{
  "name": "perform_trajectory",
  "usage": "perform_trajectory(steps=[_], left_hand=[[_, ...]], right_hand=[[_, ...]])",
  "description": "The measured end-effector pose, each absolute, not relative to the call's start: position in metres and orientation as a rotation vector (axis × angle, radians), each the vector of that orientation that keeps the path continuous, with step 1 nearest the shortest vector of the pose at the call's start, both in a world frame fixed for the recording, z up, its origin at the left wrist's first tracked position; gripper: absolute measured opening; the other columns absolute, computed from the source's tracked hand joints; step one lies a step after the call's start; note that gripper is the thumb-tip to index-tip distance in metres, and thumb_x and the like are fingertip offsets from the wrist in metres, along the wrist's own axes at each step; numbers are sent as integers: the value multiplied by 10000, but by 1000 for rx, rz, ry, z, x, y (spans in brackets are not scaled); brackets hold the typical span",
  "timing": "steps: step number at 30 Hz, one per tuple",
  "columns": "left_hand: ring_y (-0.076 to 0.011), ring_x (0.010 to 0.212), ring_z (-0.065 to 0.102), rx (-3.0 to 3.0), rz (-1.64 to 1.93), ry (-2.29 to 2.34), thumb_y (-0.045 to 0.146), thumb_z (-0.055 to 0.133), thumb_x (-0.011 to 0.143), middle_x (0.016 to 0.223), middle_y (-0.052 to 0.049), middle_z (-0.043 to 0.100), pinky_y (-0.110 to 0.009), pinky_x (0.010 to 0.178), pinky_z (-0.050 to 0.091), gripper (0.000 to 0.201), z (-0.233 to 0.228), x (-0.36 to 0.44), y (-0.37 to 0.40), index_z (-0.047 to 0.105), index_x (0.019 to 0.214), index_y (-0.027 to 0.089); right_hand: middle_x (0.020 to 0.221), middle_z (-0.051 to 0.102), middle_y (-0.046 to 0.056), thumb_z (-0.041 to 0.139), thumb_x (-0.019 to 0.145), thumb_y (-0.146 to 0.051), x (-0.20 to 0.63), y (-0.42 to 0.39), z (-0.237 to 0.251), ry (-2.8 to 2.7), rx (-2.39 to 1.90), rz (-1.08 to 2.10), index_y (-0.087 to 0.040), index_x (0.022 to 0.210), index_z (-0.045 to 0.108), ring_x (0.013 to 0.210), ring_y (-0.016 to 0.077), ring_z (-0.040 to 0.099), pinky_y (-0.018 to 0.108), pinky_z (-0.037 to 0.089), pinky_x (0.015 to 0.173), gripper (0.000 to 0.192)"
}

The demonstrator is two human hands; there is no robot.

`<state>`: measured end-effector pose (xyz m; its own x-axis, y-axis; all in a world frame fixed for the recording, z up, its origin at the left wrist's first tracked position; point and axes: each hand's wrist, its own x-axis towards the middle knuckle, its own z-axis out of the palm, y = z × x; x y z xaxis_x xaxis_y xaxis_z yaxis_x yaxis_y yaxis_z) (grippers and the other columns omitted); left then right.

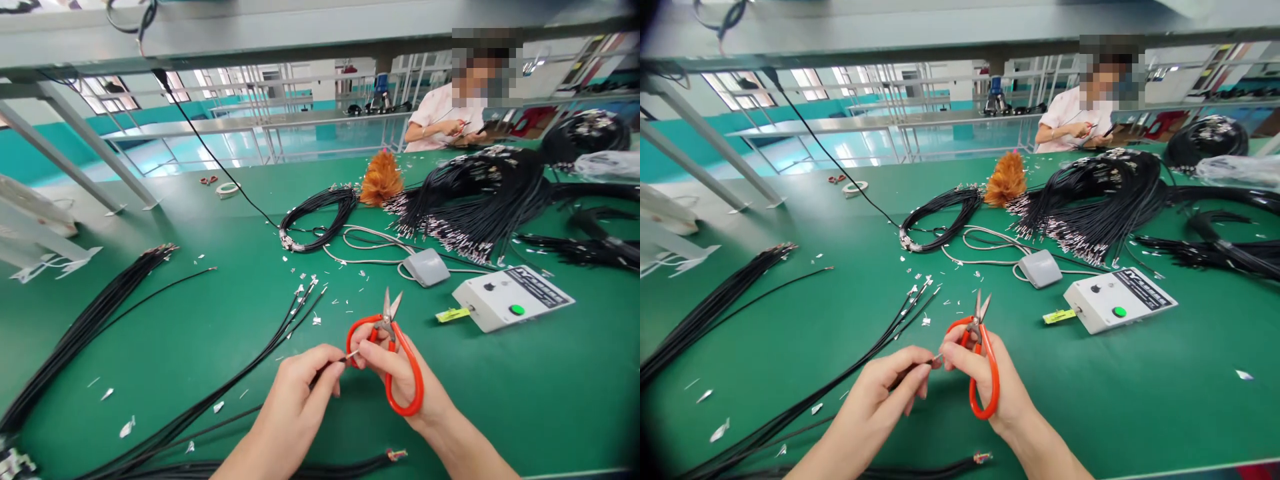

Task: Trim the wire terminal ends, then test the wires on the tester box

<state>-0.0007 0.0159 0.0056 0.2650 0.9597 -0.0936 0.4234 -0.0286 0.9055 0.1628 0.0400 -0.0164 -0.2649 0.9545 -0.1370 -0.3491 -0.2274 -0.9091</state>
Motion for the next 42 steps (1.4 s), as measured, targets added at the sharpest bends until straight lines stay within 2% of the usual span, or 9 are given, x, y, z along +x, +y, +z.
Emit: perform_trajectory(steps=[6, 10, 15, 22, 26, 29, 34, 37, 42], left_hand=[[-87, 429, 456, 1508, 858, 1367, 304, 497, 888, 591, 12, 560, -200, 423, 358, 197, -7, 4, 5, 613, 789, 180], [-78, 401, 434, 1449, 932, 1373, 286, 516, 876, 586, 18, 557, -191, 393, 354, 172, -6, 5, 3, 636, 800, 190], [-105, 494, 501, 1577, 941, 1382, 251, 540, 864, 594, 10, 579, -197, 478, 405, 160, -3, 5, 2, 636, 751, 191], [-119, 531, 527, 1650, 958, 1405, 226, 543, 858, 607, 8, 593, -205, 517, 425, 146, -6, 5, 0, 626, 744, 190], [-130, 561, 547, 1678, 1021, 1439, 217, 563, 843, 643, -6, 619, -222, 553, 435, 119, -8, 6, -2, 636, 752, 193], [-112, 504, 498, 1471, 1002, 1384, 275, 562, 849, 587, 9, 576, -210, 485, 398, 120, -7, 8, -1, 631, 796, 193], [-29, 310, 285, 966, 836, 1203, 443, 580, 813, 479, 48, 518, -155, 315, 193, 289, -2, 6, 5, 575, 838, 155], [-17, 303, 295, 909, 896, 1192, 436, 619, 788, 484, 43, 539, -139, 310, 184, 297, 2, 1, 7, 570, 847, 149], [-22, 325, 294, 858, 918, 1229, 415, 639, 774, 475, 51, 529, -132, 314, 193, 303, 8, 1, 5, 578, 910, 151]], right_hand=[[723, 546, -24, 751, 705, -341, 152, 26, -31, -782, -810, 1807, -204, 746, 630, 688, 112, 506, 222, 421, 669, 188], [755, 573, -6, 783, 666, -325, 147, 16, -46, -774, -884, 1805, -194, 732, 631, 727, 133, 522, 250, 432, 723, 212], [723, 576, -22, 781, 659, -333, 153, 18, -37, -653, -817, 1749, -215, 731, 602, 650, 118, 520, 243, 444, 660, 225], [754, 642, -21, 781, 655, -229, 148, 17, -31, -723, -865, 1624, -216, 729, 582, 747, 132, 596, 248, 466, 736, 213], [743, 655, -13, 762, 660, -230, 147, 18, -26, -772, -939, 1573, -212, 721, 549, 722, 146, 607, 267, 477, 711, 222], [706, 644, -12, 754, 651, -243, 148, 21, -19, -875, -1011, 1518, -206, 666, 511, 672, 144, 588, 262, 471, 652, 246], [744, 625, -8, 723, 695, -297, 154, 24, -19, -1069, -1084, 1426, -208, 698, 518, 702, 149, 587, 272, 463, 682, 223], [738, 580, -20, 690, 742, -335, 168, 23, -25, -1342, -1237, 1364, -215, 734, 542, 676, 138, 542, 262, 431, 652, 191], [641, 516, -30, 694, 738, -373, 184, 17, -27, -1951, -1522, 1007, -214, 612, 479, 594, 137, 468, 267, 339, 578, 296]])
